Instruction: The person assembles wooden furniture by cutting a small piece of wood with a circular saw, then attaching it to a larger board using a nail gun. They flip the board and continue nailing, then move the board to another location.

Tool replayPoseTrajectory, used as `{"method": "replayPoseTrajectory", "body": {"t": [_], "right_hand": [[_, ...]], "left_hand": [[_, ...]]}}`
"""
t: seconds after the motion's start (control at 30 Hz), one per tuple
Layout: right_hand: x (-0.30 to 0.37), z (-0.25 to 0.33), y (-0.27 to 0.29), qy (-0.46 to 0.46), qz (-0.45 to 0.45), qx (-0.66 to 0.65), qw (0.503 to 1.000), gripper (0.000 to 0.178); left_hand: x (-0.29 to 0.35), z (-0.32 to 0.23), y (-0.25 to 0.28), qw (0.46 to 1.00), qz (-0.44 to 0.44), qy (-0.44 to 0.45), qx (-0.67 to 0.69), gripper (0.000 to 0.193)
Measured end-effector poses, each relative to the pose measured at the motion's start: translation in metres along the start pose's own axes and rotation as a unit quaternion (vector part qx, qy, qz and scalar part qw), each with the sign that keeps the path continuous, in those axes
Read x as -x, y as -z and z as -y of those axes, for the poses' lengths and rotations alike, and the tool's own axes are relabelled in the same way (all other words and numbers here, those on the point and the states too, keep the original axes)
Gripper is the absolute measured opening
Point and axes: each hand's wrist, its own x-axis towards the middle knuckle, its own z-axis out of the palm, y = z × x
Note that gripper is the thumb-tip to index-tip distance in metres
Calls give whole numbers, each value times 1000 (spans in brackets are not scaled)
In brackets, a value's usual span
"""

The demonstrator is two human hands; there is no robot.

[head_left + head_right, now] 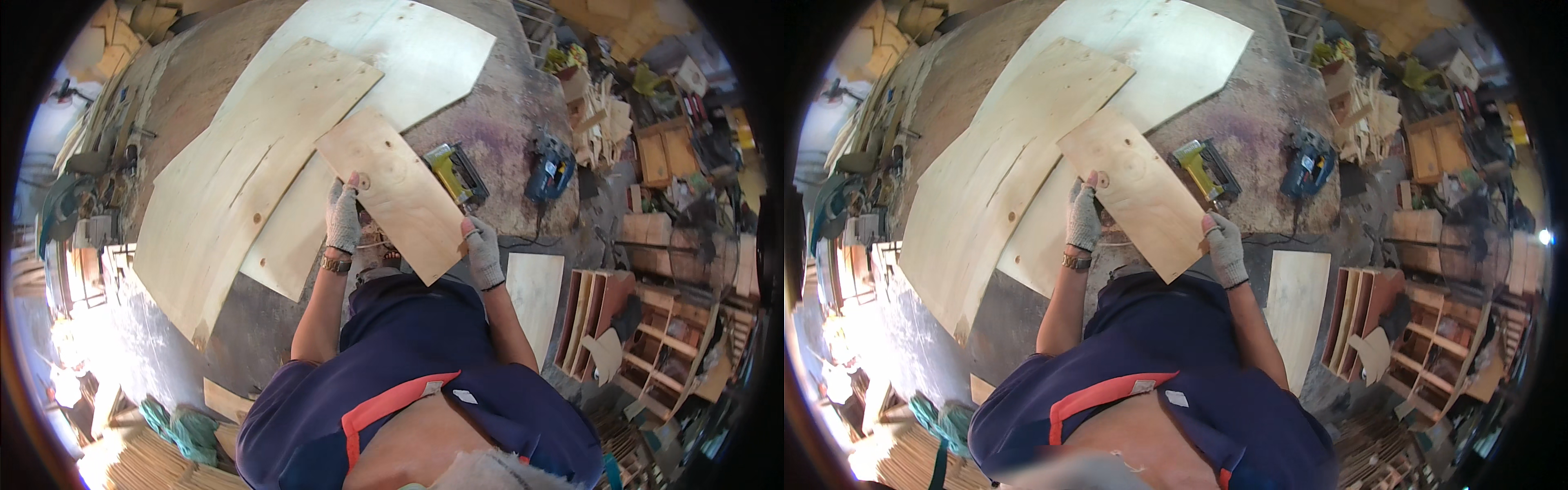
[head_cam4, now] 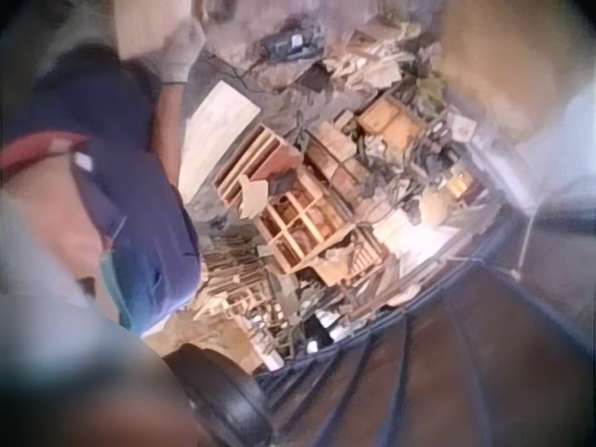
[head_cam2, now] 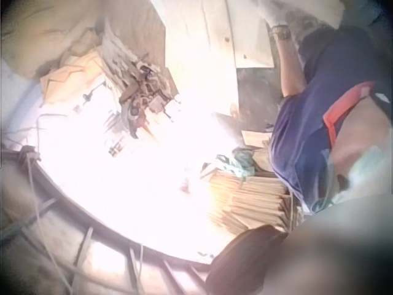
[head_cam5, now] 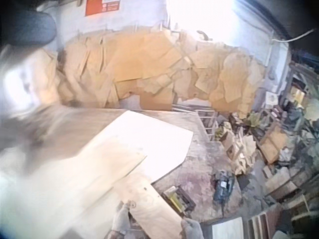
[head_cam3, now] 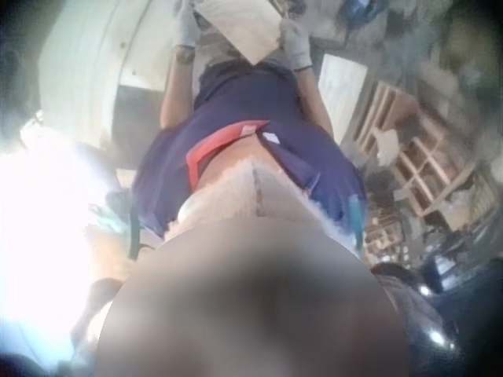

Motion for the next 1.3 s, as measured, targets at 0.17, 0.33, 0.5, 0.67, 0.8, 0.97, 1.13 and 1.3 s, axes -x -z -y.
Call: {"method": "replayPoseTrajectory", "body": {"t": [0.17, 0.33, 0.5, 0.67, 0.8, 0.97, 1.13, 1.3], "right_hand": [[-72, -4, 26, -32, -74, -52, 995, 28], [-162, 20, 63, 86, -76, 19, 993, 31], [-254, 39, 67, 123, -83, 62, 987, 38], [-356, 50, 40, 169, -67, 100, 978, 42], [-432, 48, 7, 157, -19, 124, 980, 40], [-497, 52, -35, 178, 40, 123, 975, 31], [-526, 58, -59, 207, 122, 153, 959, 43], [-519, 46, -41, 84, 146, 138, 976, 45]], "left_hand": [[-31, -13, -12, 987, -37, -56, -146, 54], [-62, -34, -14, 942, -139, -93, -292, 52], [-136, -68, 8, 892, -183, -113, -397, 59], [-281, -105, 49, 784, -205, -143, -568, 68], [-409, -127, 86, 717, -220, -169, -639, 72], [-486, -120, 96, 614, -237, -160, -736, 67], [-458, -87, 73, 558, -256, -236, -753, 60], [-424, -60, 51, 555, -231, -296, -743, 53]]}}
